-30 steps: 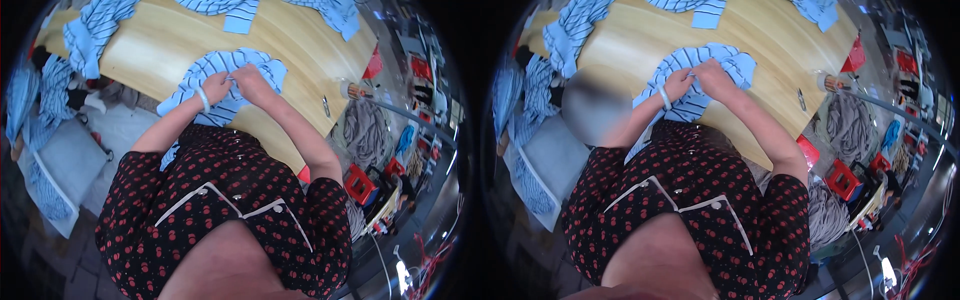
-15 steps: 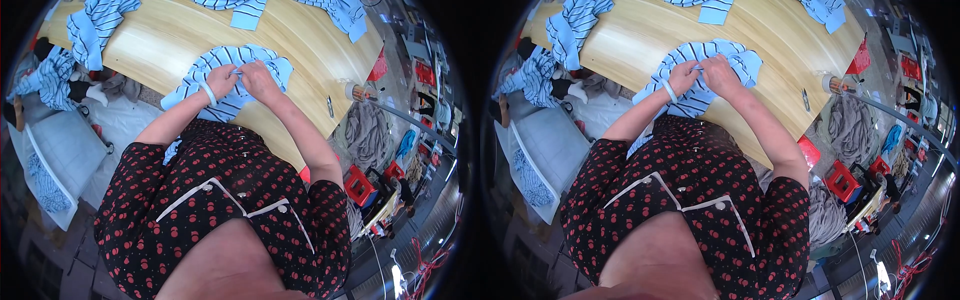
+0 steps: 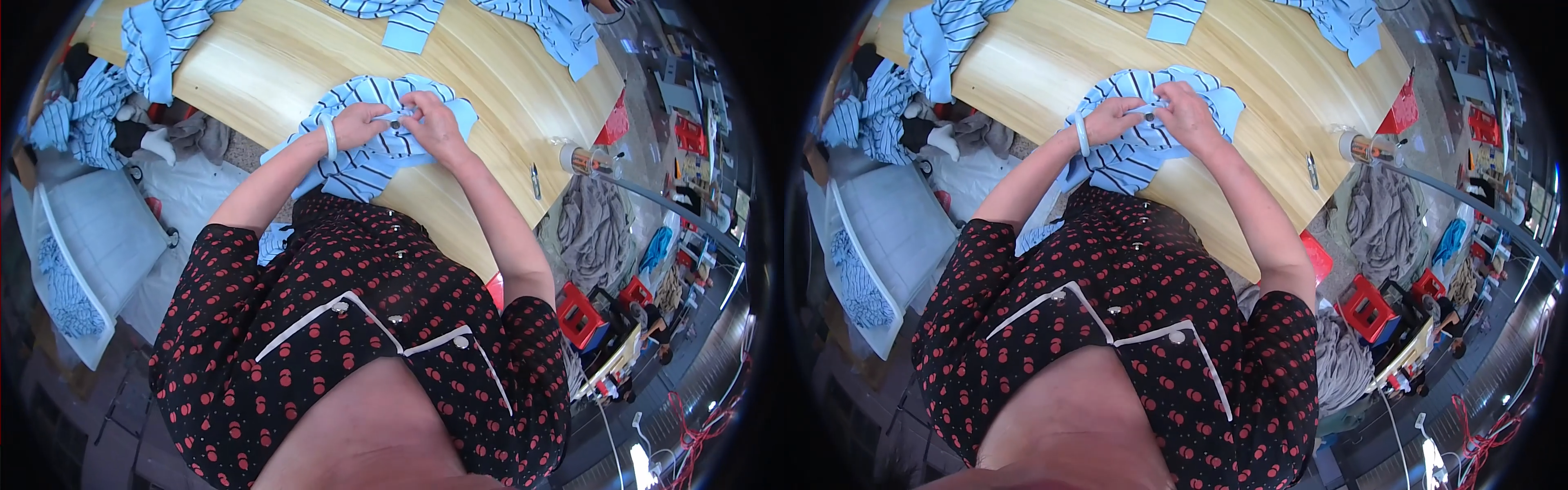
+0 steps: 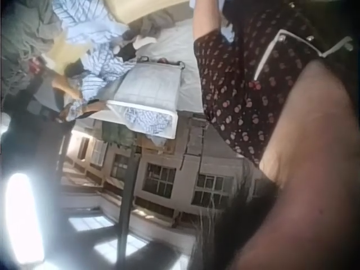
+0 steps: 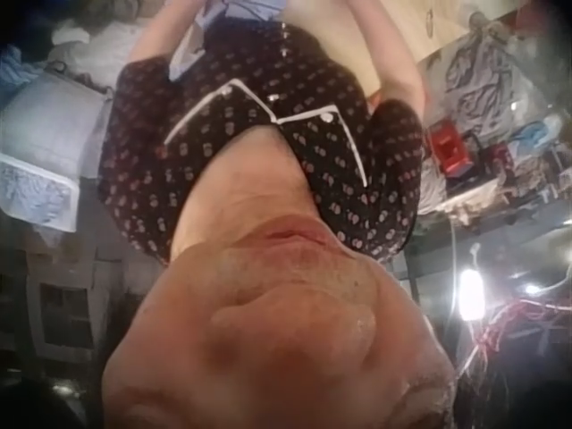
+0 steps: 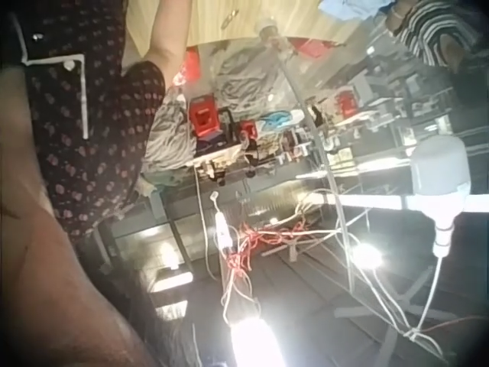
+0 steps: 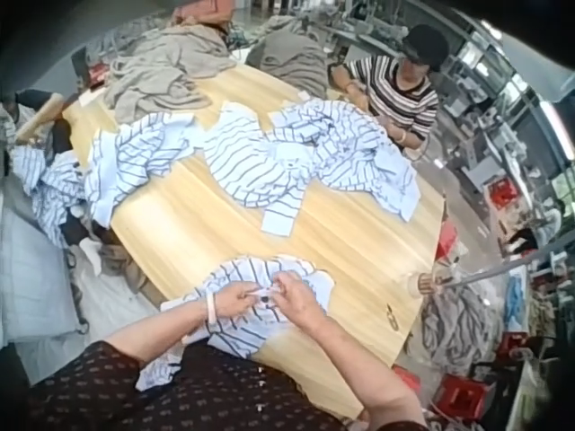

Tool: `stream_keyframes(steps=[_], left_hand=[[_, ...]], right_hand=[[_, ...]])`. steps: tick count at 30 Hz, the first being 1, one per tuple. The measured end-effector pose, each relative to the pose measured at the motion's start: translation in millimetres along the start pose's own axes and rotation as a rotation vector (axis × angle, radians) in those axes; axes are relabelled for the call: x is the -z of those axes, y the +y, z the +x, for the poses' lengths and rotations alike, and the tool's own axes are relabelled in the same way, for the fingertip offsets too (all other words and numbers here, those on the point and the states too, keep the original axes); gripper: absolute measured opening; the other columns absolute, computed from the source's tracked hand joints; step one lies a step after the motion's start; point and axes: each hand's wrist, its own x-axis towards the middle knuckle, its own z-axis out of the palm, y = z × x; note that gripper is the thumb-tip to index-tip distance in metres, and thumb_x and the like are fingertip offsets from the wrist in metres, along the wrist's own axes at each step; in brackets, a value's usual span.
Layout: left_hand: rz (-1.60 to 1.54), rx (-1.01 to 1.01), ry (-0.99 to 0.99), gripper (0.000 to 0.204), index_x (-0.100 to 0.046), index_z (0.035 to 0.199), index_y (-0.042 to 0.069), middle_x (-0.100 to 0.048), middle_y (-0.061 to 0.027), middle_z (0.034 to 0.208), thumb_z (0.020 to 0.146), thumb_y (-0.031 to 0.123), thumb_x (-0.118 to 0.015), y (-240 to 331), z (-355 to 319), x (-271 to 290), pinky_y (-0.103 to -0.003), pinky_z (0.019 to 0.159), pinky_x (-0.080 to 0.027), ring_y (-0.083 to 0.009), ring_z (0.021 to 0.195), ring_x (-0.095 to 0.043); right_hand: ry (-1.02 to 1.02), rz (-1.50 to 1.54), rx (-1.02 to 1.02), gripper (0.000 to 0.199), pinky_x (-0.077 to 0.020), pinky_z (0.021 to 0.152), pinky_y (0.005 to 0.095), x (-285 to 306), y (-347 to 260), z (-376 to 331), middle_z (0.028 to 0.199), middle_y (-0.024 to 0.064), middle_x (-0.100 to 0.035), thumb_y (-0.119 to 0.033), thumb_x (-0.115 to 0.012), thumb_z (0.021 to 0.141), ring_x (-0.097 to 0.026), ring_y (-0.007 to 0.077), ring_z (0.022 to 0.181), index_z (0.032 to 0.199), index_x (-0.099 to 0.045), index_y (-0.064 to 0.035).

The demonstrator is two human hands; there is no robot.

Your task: Fold striped shirts and stack them neatly on the work table.

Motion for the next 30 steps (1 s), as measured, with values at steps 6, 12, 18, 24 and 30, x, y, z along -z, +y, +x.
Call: stream_keyframes(steps=[6,12,18,24,30], left_hand=[[-0.313,0.187,0.042,0.02,-0.056,0.079,0.002,-0.052,-0.0038,0.061,0.075,0.021,-0.052,12.6,-28.5,7.2,-0.024,0.054,-0.038,-0.0076,0.058,-0.045],[-0.35,0.079,0.366,0.018,-0.056,0.076,0.003,-0.054,-0.0062,0.073,0.073,0.02,-0.052,-3.6,-53.6,-18.6,-0.027,0.063,-0.039,-0.0126,0.069,-0.05],[-1.031,0.145,0.828,0.014,-0.056,0.08,0.003,-0.055,-0.0024,0.078,0.072,0.014,-0.053,59.8,-166.6,0.5,-0.023,0.065,-0.04,-0.0096,0.071,-0.05],[-1.06,-0.372,1.346,0.006,-0.054,0.074,0.004,-0.055,-0.005,0.074,0.075,0.006,-0.049,81.7,-316.1,-1.2,-0.027,0.061,-0.045,-0.0128,0.067,-0.054],[-0.462,-0.51,2.203,0.008,-0.052,0.077,0.003,-0.054,-0.0076,0.075,0.072,0.009,-0.05,147.6,-550.9,-56.4,-0.034,0.062,-0.044,-0.018,0.068,-0.053]], right_hand=[[-0.038,0.01,0.068,0.031,-0.0428,0.061,0.0266,-5.7,-6.9,-1.6,0.086,0.0088,-0.054,-0.014,-0.063,0.068,-0.05,0.0169,0.065,0.096,-0.054,-0.0048],[0.036,-0.069,0.149,0.035,-0.0408,0.064,0.0254,-17.8,28.4,-43.4,0.079,0.0069,-0.051,-0.016,-0.06,0.071,-0.048,0.0147,0.067,0.101,-0.05,-0.0012],[-0.171,0.036,0.06,0.034,-0.0414,0.064,0.0251,-34.3,30.1,-85.3,0.089,0.0093,-0.052,-0.018,-0.057,0.074,-0.049,0.0147,0.073,0.101,-0.049,-0.0013],[-0.413,-0.148,0.205,0.038,-0.043,0.067,0.0291,-69.1,51.4,-96.0,0.097,0.0157,-0.051,-0.02,-0.057,0.073,-0.052,0.0209,0.078,0.103,-0.047,-0.0003],[-0.592,-0.502,0.372,0.043,-0.0403,0.075,0.0341,-111.1,68.7,-85.1,0.095,0.019,-0.048,-0.022,-0.061,0.07,-0.049,0.0284,0.084,0.105,-0.046,-0.0016]])
